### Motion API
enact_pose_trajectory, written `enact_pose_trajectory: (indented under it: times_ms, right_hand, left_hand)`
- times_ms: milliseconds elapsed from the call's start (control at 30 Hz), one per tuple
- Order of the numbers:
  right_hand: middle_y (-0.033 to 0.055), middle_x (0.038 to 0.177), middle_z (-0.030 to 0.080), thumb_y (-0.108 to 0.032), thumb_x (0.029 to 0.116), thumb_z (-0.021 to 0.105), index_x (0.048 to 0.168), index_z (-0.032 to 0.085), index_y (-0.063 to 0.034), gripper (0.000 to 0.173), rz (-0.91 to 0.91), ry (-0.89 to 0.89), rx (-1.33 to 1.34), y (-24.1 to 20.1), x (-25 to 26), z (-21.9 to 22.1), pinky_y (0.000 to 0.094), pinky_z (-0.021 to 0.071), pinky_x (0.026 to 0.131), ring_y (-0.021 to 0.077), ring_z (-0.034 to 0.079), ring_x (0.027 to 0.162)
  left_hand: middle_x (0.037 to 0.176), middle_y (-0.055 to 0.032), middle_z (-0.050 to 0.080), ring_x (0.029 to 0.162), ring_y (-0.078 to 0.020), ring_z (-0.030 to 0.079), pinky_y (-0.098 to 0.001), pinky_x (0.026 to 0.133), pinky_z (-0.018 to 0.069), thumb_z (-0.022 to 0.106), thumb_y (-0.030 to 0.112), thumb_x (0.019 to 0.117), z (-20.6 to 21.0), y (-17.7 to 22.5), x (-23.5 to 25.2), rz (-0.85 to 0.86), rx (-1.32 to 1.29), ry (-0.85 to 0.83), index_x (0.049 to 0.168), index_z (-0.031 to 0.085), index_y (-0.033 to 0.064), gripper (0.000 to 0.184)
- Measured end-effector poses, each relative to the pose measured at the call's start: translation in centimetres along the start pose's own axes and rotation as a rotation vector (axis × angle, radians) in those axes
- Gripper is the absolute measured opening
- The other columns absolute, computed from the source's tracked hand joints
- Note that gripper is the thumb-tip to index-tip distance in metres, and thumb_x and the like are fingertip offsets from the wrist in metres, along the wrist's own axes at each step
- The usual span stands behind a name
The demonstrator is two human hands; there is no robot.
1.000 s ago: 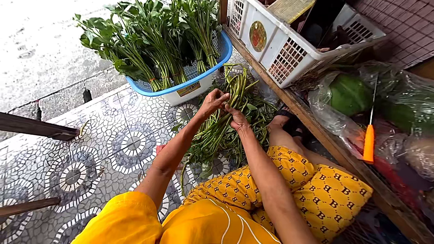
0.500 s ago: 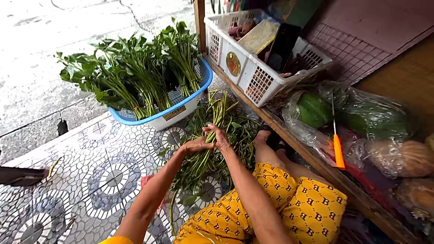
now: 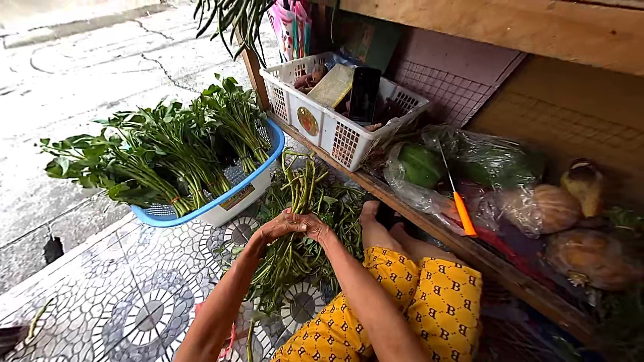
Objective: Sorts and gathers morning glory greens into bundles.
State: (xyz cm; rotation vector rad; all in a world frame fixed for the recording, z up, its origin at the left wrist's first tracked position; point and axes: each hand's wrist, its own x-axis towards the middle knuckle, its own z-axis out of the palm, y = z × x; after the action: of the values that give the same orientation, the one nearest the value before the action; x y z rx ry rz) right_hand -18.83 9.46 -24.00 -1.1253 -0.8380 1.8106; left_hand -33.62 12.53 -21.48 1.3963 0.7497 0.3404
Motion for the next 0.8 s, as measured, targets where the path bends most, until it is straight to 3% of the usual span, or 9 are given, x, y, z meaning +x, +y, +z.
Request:
enact_pose_trajectory:
  times_ms: [67, 100, 200, 300, 400, 467, 533, 667, 800]
  right_hand:
    - [0.0009, 0.084, 0.066, -0.018, 0.095, 0.072, 0.118, 0.06, -0.0076, 0.028, 0.005, -0.019, -0.021, -0.5, -0.3, -0.4, 0.0233, 0.0514, 0.06, 0.0072, 0.061, 0.068]
    - [-0.0008, 0.076, 0.063, -0.018, 0.0956, 0.071, 0.114, 0.06, -0.0083, 0.023, 0.001, -0.019, -0.029, -0.7, -0.4, -0.6, 0.0211, 0.0481, 0.052, 0.0056, 0.057, 0.059]
    - [0.0015, 0.078, 0.063, -0.023, 0.0998, 0.067, 0.118, 0.058, -0.0062, 0.027, 0.049, -0.003, 0.008, -0.9, -0.4, -0.8, 0.0251, 0.0514, 0.054, 0.0096, 0.06, 0.061]
    - [0.0036, 0.078, 0.065, -0.03, 0.1001, 0.068, 0.117, 0.059, -0.0062, 0.03, 0.108, 0.044, -0.015, -0.8, -0.3, -1.0, 0.029, 0.0548, 0.056, 0.0134, 0.064, 0.063]
    - [0.0149, 0.109, 0.069, -0.041, 0.0969, 0.071, 0.137, 0.052, -0.0039, 0.058, 0.232, 0.055, -0.466, -3.4, -2.2, -2.0, 0.0438, 0.0577, 0.082, 0.0251, 0.069, 0.093]
    - [0.0237, 0.122, 0.066, -0.051, 0.0935, 0.072, 0.136, 0.055, 0.0034, 0.072, 0.332, 0.084, -0.945, -7.7, -5.5, -3.0, 0.0535, 0.0549, 0.092, 0.035, 0.068, 0.104]
    - [0.0255, 0.12, 0.067, -0.05, 0.0989, 0.066, 0.13, 0.062, 0.0035, 0.062, 0.338, 0.246, -1.175, -13.0, -10.0, -5.2, 0.0577, 0.0523, 0.095, 0.0385, 0.068, 0.105]
    - [0.0378, 0.122, 0.062, -0.025, 0.1039, 0.062, 0.123, 0.062, 0.0111, 0.041, 0.18, 0.91, -1.244, -17.2, -17.2, -14.2, 0.0728, 0.0442, 0.096, 0.0558, 0.06, 0.116]
    - [0.0383, 0.136, 0.054, -0.019, 0.093, 0.076, 0.142, 0.043, 0.0129, 0.067, 0.449, 1.016, -1.329, -15.8, -19.7, -23.7, 0.0701, 0.0423, 0.103, 0.0538, 0.053, 0.129]
  left_hand:
    - [0.101, -0.0003, 0.073, 0.092, -0.0113, 0.07, -0.03, 0.086, 0.0589, 0.083, 0.018, 0.0788, 0.4, 0.3, 0.2, 0.011, 0.025, -0.009, 0.125, 0.06, 0.0073, 0.053]
    - [0.098, -0.0001, 0.072, 0.086, -0.0107, 0.07, -0.0286, 0.081, 0.0597, 0.082, 0.014, 0.0772, 0.7, 0.2, 0.4, 0.016, 0.004, 0.012, 0.125, 0.059, 0.0073, 0.053]
    - [0.088, 0.0014, 0.069, 0.068, -0.0091, 0.066, -0.0247, 0.064, 0.0576, 0.076, 0.011, 0.0804, 1.0, -0.5, 0.7, 0.001, -0.092, 0.035, 0.121, 0.055, 0.0092, 0.046]
    - [0.071, 0.0049, 0.064, 0.059, -0.0064, 0.061, -0.0227, 0.059, 0.0534, 0.07, 0.014, 0.083, 1.4, -1.2, 1.0, -0.021, -0.131, 0.044, 0.104, 0.061, 0.0128, 0.022]
    - [0.066, 0.0064, 0.061, 0.057, -0.0048, 0.057, -0.0226, 0.058, 0.0508, 0.069, 0.016, 0.0891, 1.5, -1.7, 1.4, -0.049, -0.167, 0.085, 0.088, 0.066, 0.0138, 0.004]
    - [0.064, 0.0051, 0.061, 0.054, -0.0049, 0.058, -0.0215, 0.055, 0.0523, 0.066, 0.014, 0.0938, 1.1, -1.9, 1.4, -0.103, -0.197, 0.162, 0.09, 0.063, 0.0102, 0.006]
    - [0.064, 0.0039, 0.06, 0.053, -0.0062, 0.058, -0.022, 0.054, 0.0528, 0.063, 0.01, 0.0969, 0.3, -2.3, 1.7, -0.148, -0.215, 0.21, 0.094, 0.061, 0.0078, 0.004]
    - [0.065, 0.0037, 0.059, 0.054, -0.0065, 0.058, -0.0221, 0.054, 0.0527, 0.062, 0.011, 0.0981, -0.1, -3.6, 1.8, -0.194, -0.218, 0.243, 0.097, 0.06, 0.0074, 0.004]
    - [0.067, 0.0047, 0.058, 0.055, -0.0051, 0.057, -0.0208, 0.056, 0.0522, 0.061, 0.012, 0.1002, 0.7, -2.9, 2.3, -0.247, -0.208, 0.237, 0.1, 0.059, 0.0076, 0.005]
